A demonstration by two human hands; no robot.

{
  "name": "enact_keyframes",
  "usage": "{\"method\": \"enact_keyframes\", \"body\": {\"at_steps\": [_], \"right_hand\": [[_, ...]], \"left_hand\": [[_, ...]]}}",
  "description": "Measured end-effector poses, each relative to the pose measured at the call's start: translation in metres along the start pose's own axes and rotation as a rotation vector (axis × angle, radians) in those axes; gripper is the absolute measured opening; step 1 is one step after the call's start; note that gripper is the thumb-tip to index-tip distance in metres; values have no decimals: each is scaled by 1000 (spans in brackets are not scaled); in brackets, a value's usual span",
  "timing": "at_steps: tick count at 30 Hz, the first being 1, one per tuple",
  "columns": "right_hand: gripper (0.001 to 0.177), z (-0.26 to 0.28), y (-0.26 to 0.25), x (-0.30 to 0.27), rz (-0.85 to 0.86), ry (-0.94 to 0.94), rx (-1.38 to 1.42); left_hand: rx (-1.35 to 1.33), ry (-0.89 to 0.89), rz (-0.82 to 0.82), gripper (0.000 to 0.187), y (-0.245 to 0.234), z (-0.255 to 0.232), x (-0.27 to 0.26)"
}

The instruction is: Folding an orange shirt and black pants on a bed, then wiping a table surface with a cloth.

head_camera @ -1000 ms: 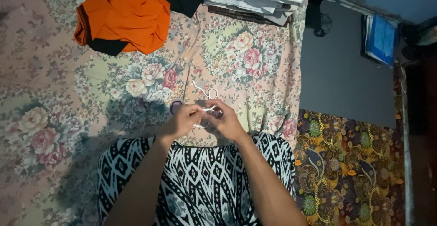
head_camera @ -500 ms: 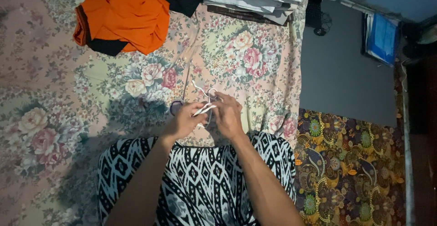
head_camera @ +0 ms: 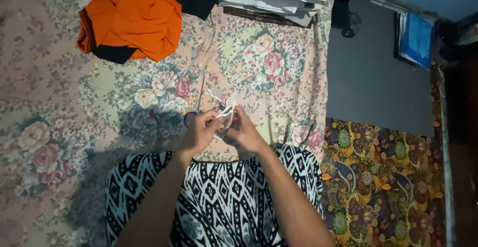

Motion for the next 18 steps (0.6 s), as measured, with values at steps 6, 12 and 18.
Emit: {"method": "enact_keyframes", "body": {"at_steps": [6, 12, 18], "right_hand": [[60, -18, 29, -8, 251, -101, -194], [33, -46, 1, 7, 124, 152, -193], [25, 56, 6, -11, -155, 574, 426]], "left_hand": [[-166, -56, -37, 28, 10, -32, -7], [-92, -160, -359, 34, -49, 32, 5], [107, -202, -163, 21, -13, -3, -2]]}}
Point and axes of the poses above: each hand's wrist, its own x-axis towards the middle knuckle, its own y-axis out of the palm, z = x × y, the point moved 5 cm from there along x, towards the middle knuckle, and after that the axes turned 13 degrees about -z, right-handed, at the moved point
